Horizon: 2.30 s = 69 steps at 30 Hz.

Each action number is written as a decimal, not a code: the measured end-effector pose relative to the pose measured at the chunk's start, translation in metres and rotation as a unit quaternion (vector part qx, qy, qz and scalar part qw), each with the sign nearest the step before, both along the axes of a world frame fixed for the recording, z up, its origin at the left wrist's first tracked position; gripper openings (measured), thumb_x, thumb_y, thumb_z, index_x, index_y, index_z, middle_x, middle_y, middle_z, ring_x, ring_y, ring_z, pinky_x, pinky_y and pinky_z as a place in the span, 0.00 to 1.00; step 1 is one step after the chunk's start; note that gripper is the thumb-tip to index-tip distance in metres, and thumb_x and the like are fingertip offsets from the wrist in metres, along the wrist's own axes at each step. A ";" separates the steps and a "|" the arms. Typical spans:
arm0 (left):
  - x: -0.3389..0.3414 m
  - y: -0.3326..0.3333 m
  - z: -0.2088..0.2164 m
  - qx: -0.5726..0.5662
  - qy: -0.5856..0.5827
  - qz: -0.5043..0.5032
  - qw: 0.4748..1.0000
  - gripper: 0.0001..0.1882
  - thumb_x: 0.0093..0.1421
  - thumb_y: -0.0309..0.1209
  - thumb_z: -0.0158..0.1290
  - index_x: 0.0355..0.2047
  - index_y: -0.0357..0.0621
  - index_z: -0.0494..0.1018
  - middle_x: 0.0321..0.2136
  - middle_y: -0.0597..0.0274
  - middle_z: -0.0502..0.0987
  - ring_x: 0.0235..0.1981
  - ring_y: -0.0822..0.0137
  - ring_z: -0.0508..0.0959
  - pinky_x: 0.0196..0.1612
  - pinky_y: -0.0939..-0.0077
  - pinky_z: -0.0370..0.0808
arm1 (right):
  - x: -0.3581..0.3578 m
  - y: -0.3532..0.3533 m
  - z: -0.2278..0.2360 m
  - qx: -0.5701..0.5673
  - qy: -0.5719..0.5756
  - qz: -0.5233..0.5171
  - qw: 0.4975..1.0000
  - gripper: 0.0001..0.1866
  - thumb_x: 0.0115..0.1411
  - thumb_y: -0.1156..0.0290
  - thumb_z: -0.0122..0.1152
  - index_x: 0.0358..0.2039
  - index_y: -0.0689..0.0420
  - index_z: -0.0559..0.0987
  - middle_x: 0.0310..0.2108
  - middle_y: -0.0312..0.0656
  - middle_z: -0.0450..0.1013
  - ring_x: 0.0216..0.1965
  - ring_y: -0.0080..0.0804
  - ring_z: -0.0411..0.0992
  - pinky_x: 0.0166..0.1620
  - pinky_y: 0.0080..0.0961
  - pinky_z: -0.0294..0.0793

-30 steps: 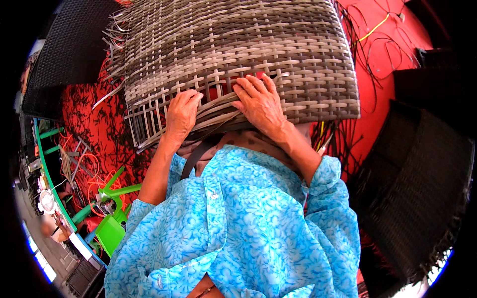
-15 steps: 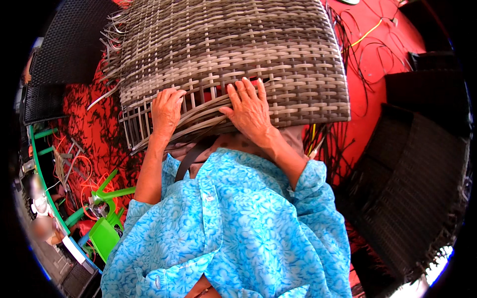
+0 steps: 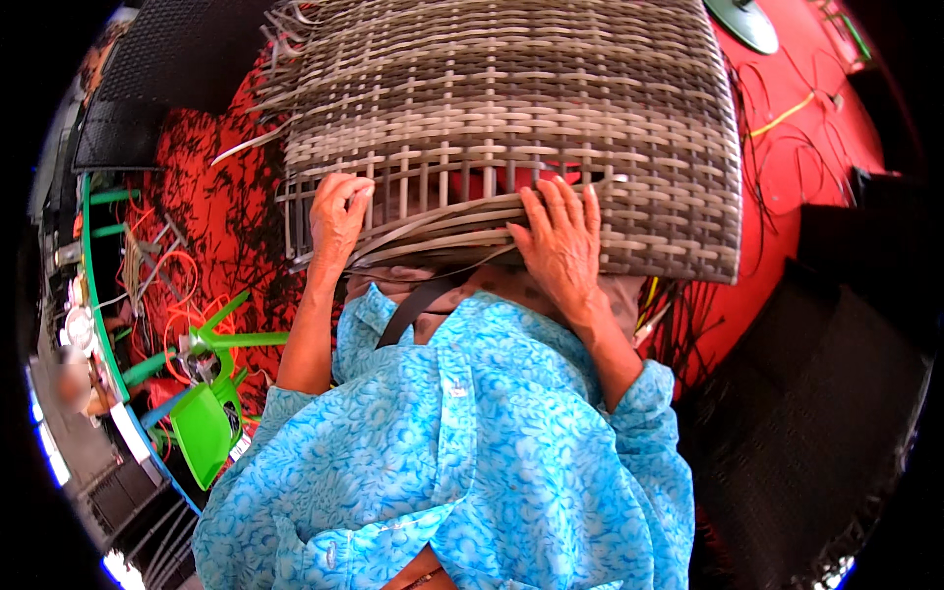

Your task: The person weaves strips of synthetic wicker through the base of a piece of furniture by hand, pulling strips through existing loops and tucking ends into the weave.

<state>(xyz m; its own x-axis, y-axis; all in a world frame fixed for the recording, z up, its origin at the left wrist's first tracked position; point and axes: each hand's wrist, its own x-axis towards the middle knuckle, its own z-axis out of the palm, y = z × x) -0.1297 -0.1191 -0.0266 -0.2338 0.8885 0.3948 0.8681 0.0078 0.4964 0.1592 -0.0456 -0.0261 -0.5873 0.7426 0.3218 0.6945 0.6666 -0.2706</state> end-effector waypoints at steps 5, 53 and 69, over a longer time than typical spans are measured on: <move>0.001 -0.015 -0.004 -0.075 0.030 -0.081 0.993 0.10 0.54 0.25 0.49 0.36 0.37 0.73 0.35 0.56 0.74 0.40 0.55 0.71 0.46 0.65 0.66 | -0.007 -0.001 0.001 0.007 -0.006 0.003 1.000 0.22 0.52 0.61 0.58 0.46 0.54 0.72 0.49 0.41 0.66 0.55 0.38 0.60 0.60 0.43 0.50; -0.205 -0.025 -0.110 0.198 -0.672 0.371 0.610 0.06 0.52 0.25 0.58 0.30 0.39 0.75 0.22 0.65 0.73 0.17 0.71 0.70 0.23 0.80 0.71 | -0.003 0.014 0.012 0.000 -0.005 -0.038 0.999 0.21 0.54 0.60 0.54 0.45 0.59 0.72 0.47 0.40 0.67 0.51 0.39 0.62 0.56 0.39 0.55; -0.151 -0.037 -0.075 0.236 -0.430 0.429 0.758 0.06 0.53 0.25 0.56 0.32 0.38 0.73 0.25 0.60 0.73 0.25 0.66 0.73 0.31 0.72 0.73 | -0.009 0.016 -0.003 0.004 -0.060 -0.049 0.997 0.19 0.55 0.62 0.55 0.46 0.56 0.73 0.50 0.37 0.66 0.52 0.35 0.61 0.60 0.45 0.48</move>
<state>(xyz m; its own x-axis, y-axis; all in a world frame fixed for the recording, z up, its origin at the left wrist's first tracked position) -0.2812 -0.1557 -0.1018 -0.9975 0.0700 -0.0053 -0.0031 0.0312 0.9995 0.1502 -0.0295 -0.0295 -0.5463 0.7963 0.2599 0.7840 0.5953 -0.1759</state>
